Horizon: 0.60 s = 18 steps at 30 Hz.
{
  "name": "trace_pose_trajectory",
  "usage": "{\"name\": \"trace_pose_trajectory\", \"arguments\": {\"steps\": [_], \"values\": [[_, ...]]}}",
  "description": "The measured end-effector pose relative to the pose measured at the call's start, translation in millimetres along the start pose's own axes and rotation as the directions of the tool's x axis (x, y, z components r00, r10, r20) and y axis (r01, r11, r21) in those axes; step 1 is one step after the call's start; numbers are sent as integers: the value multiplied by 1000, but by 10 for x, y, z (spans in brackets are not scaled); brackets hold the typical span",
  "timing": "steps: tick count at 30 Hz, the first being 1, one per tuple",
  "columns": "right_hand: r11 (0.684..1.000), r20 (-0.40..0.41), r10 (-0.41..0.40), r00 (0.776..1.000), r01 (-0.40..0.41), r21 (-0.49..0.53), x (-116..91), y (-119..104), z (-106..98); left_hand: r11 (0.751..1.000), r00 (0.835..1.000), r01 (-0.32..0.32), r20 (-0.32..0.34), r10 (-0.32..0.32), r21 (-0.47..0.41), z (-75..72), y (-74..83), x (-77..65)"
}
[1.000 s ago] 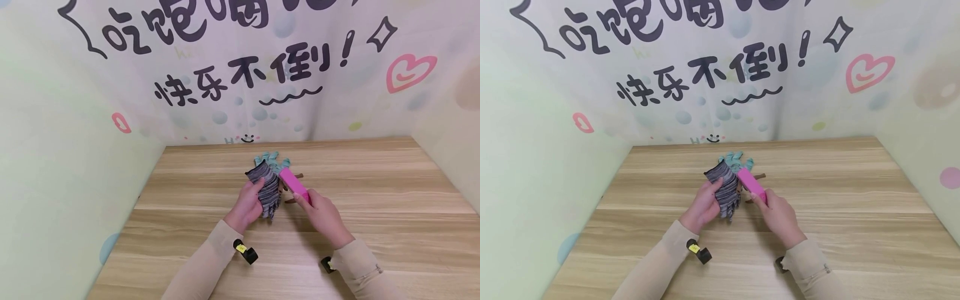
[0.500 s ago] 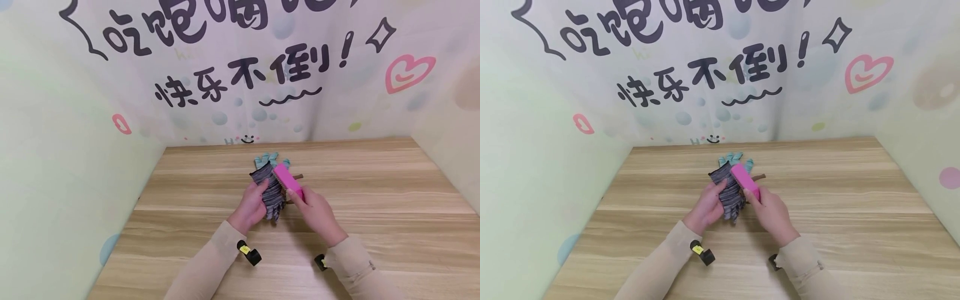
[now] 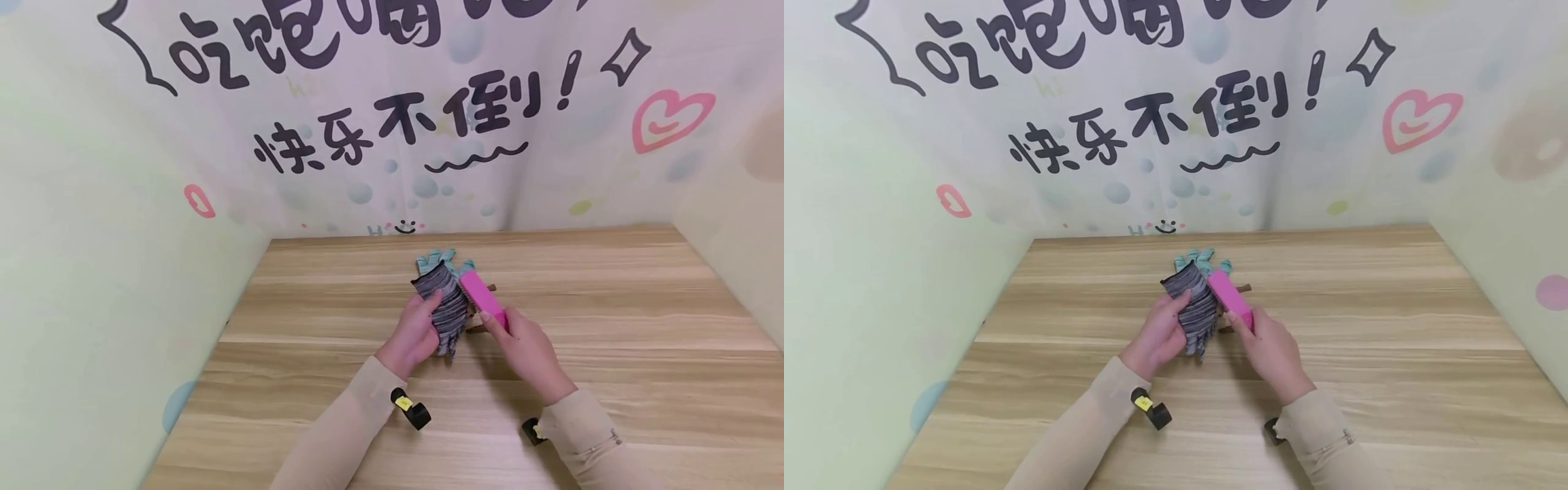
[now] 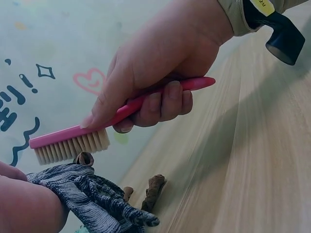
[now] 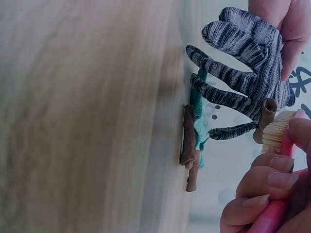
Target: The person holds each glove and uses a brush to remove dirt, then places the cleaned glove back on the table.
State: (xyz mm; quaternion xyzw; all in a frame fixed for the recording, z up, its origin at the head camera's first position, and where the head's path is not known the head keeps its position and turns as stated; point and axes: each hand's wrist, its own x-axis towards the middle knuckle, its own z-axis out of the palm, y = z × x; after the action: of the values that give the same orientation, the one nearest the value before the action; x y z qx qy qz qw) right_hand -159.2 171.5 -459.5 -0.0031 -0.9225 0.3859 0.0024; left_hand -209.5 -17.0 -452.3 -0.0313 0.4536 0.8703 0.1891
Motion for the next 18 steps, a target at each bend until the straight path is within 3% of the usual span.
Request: {"name": "trace_pose_trajectory", "arguments": {"steps": [18], "values": [[996, 4, 85, 996, -85, -2, -12, 111, -20, 1000, 1000, -7, -30, 7, -16, -50, 22, 32]]}}
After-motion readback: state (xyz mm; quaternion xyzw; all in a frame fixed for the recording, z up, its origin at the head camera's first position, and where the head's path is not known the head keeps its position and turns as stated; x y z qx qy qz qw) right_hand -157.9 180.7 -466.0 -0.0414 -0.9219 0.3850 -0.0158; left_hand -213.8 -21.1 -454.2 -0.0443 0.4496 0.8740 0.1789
